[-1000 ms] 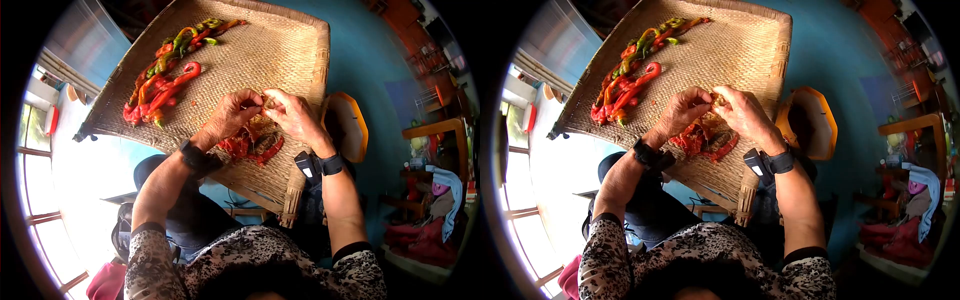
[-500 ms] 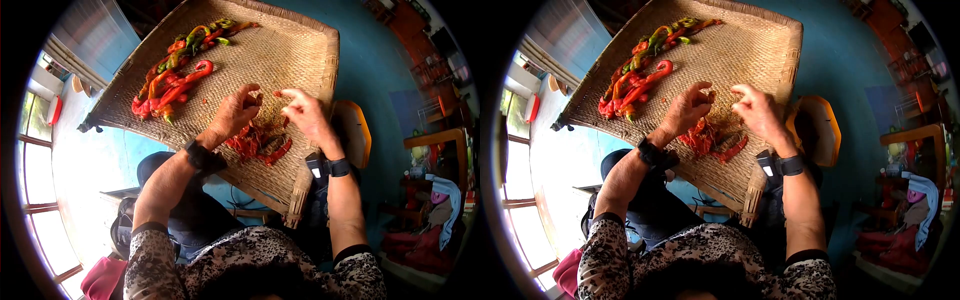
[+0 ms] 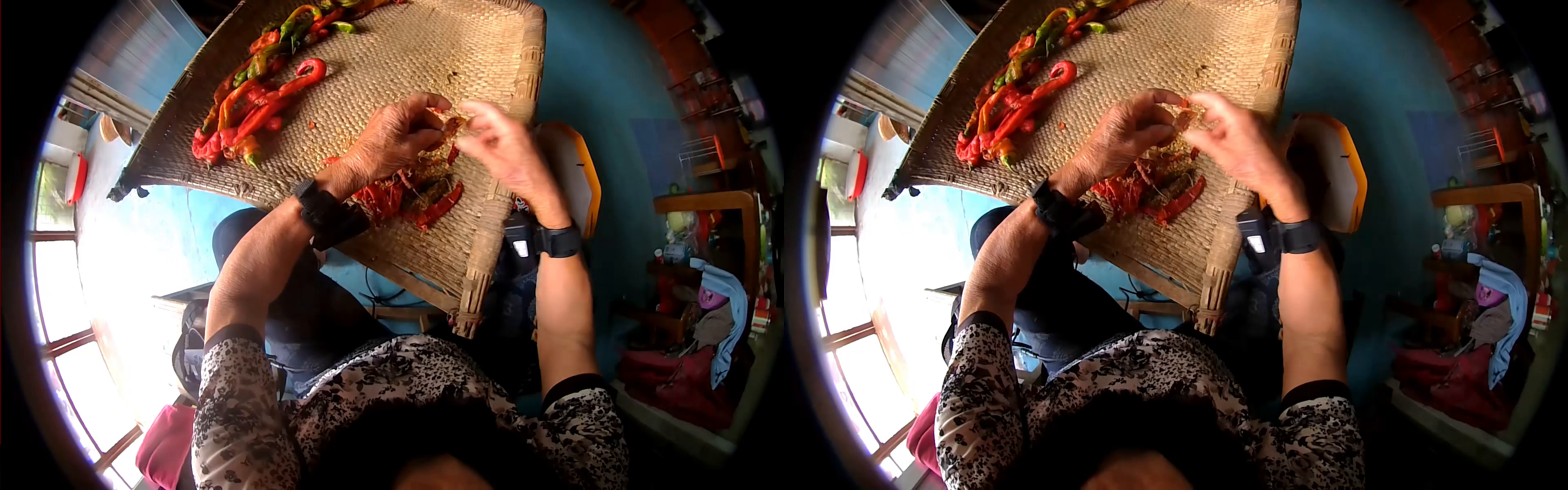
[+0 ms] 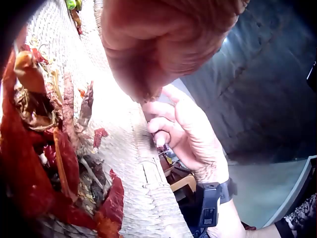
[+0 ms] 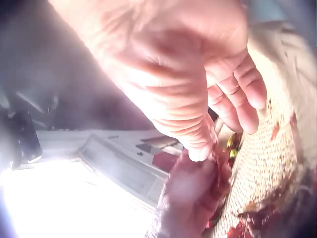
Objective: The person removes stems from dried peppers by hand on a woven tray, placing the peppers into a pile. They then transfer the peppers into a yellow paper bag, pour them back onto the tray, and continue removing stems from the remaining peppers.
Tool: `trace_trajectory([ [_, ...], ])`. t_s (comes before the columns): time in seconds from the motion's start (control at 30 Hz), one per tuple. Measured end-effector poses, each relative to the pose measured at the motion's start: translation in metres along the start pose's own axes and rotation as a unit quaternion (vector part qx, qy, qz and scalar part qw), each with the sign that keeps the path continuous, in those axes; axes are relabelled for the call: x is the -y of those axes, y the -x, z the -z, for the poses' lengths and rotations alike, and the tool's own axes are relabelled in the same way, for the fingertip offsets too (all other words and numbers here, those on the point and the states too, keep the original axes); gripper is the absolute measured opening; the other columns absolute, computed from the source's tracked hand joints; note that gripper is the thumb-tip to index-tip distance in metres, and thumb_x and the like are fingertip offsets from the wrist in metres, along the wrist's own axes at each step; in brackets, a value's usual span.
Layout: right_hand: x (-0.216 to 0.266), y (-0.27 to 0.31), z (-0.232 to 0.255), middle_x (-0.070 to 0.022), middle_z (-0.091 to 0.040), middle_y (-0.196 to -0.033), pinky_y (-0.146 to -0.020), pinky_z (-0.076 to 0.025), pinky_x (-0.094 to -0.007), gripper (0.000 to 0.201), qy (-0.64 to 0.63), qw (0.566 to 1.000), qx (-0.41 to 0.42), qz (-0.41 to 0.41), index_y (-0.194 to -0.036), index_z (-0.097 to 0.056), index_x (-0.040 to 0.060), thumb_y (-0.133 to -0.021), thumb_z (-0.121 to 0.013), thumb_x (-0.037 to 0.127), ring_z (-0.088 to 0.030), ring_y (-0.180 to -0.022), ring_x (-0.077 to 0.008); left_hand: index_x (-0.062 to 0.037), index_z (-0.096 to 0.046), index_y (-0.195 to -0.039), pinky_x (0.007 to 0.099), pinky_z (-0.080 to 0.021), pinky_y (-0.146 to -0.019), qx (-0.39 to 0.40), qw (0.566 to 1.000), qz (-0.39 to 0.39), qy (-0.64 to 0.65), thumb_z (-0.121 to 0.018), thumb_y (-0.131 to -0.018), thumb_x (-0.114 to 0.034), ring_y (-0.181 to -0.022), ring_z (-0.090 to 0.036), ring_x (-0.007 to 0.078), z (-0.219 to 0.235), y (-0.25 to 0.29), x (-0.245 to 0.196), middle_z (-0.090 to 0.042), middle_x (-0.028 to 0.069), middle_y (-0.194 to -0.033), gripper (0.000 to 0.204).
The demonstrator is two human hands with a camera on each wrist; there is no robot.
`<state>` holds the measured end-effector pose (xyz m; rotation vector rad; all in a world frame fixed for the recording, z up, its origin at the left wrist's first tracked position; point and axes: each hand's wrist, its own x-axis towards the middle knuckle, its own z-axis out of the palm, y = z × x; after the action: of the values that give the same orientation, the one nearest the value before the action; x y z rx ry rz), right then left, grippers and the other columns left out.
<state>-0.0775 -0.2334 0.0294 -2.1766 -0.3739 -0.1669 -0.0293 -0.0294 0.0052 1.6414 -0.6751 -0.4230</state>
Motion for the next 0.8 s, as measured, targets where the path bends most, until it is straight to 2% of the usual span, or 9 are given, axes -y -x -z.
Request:
trace_trajectory([
  [0.07, 0.001, -0.004, -0.018, -0.0052, -0.065, -0.068, -0.059, -0.053, -0.0286, 0.019, 0.030, 0.999, 0.014, 0.028, -0.101, -0.062, 0.0072, -0.086, -0.065, 0.017, -0.063, -0.062, -0.0160, -0.0026, -0.044, -0.126, 0.0266, -0.051, -0.082, 0.014, 1.000, -0.014, 0.015, -0.056, -0.092, -0.004, -0.093, -0.061, 0.0127, -0.002, -0.001, 0.005, -0.065, 0.0068, -0.098, 0.036],
  [0.2, 0.001, -0.015, -0.015, -0.0053, -0.064, -0.067, -0.048, -0.047, -0.0265, 0.005, 0.077, 0.993, -0.037, 0.080, -0.086, -0.062, 0.0061, -0.087, -0.062, 0.011, -0.059, -0.058, -0.0122, -0.0028, -0.048, -0.123, 0.0286, -0.052, -0.083, -0.015, 0.999, 0.040, -0.026, -0.060, -0.090, -0.007, -0.095, -0.062, 0.0165, 0.007, 0.009, -0.010, -0.065, 0.0086, -0.101, 0.036],
  [0.23, -0.002, -0.016, -0.007, -0.0043, -0.064, -0.066, -0.049, -0.046, -0.0268, 0.005, 0.085, 0.991, -0.065, 0.079, -0.087, -0.063, 0.0053, -0.087, -0.062, 0.010, -0.059, -0.057, -0.0125, -0.0036, -0.051, -0.120, 0.0301, -0.052, -0.082, -0.003, 0.986, -0.019, -0.164, -0.063, -0.087, -0.009, -0.094, -0.063, 0.0193, 0.013, 0.011, -0.005, -0.065, 0.0092, -0.102, 0.035],
  [0.37, -0.021, -0.011, 0.044, -0.0135, -0.063, -0.070, -0.055, -0.048, -0.0325, 0.009, 0.191, 0.954, -0.232, 0.020, -0.091, -0.062, 0.0026, -0.087, -0.059, 0.011, -0.063, -0.061, -0.0258, -0.0065, -0.061, -0.109, 0.0344, -0.053, -0.079, 0.121, 0.910, -0.079, -0.389, -0.068, -0.082, -0.015, -0.089, -0.063, 0.0261, 0.028, 0.023, 0.003, -0.064, 0.0105, -0.101, 0.030],
  [0.47, -0.028, 0.005, 0.071, -0.0175, -0.063, -0.086, -0.069, -0.050, -0.0409, 0.013, 0.393, 0.884, -0.227, -0.109, -0.096, -0.063, 0.0048, -0.085, -0.063, 0.012, -0.062, -0.077, -0.0336, -0.0089, -0.064, -0.098, 0.0361, -0.053, -0.072, 0.096, 0.893, -0.084, -0.433, -0.067, -0.082, -0.016, -0.084, -0.062, 0.0258, 0.021, 0.029, 0.009, -0.064, 0.0082, -0.096, 0.018],
  [0.57, -0.045, 0.010, 0.066, -0.0168, -0.063, -0.094, -0.075, -0.049, -0.0422, 0.019, 0.397, 0.885, -0.242, -0.027, -0.100, -0.063, 0.0059, -0.083, -0.065, 0.013, -0.061, -0.087, -0.0346, -0.0086, -0.065, -0.090, 0.0371, -0.051, -0.069, 0.095, 0.892, -0.075, -0.436, -0.066, -0.083, -0.017, -0.083, -0.062, 0.0251, 0.020, 0.026, 0.011, -0.063, 0.0077, -0.086, 0.011],
  [0.6, -0.042, 0.006, 0.058, -0.0158, -0.063, -0.095, -0.076, -0.049, -0.0413, 0.022, 0.295, 0.924, -0.244, 0.020, -0.102, -0.062, 0.0053, -0.082, -0.066, 0.012, -0.061, -0.088, -0.0353, -0.0072, -0.065, -0.090, 0.0364, -0.051, -0.068, 0.080, 0.898, -0.084, -0.423, -0.065, -0.083, -0.016, -0.081, -0.063, 0.0251, 0.020, 0.024, 0.008, -0.063, 0.0085, -0.084, 0.011],
  [0.7, -0.023, -0.002, 0.018, -0.0101, -0.063, -0.088, -0.068, -0.050, -0.0307, 0.022, 0.051, 0.993, -0.105, 0.001, -0.103, -0.061, 0.0025, -0.083, -0.064, 0.011, -0.061, -0.076, -0.0172, -0.0049, -0.064, -0.091, 0.0353, -0.051, -0.068, 0.028, 0.921, -0.102, -0.374, -0.064, -0.084, -0.015, -0.078, -0.064, 0.0248, 0.021, 0.016, 0.004, -0.064, 0.0095, -0.081, 0.012],
  [0.8, -0.001, -0.006, -0.018, -0.0122, -0.067, -0.090, -0.067, -0.054, -0.0292, 0.035, -0.005, 1.000, 0.025, 0.003, -0.113, -0.060, 0.0005, -0.084, -0.068, 0.016, -0.064, -0.070, -0.0148, -0.0031, -0.063, -0.091, 0.0345, -0.051, -0.067, -0.005, 0.948, -0.103, -0.301, -0.063, -0.085, -0.013, -0.075, -0.065, 0.0242, 0.020, 0.012, -0.007, -0.065, 0.0099, -0.080, 0.012],
])
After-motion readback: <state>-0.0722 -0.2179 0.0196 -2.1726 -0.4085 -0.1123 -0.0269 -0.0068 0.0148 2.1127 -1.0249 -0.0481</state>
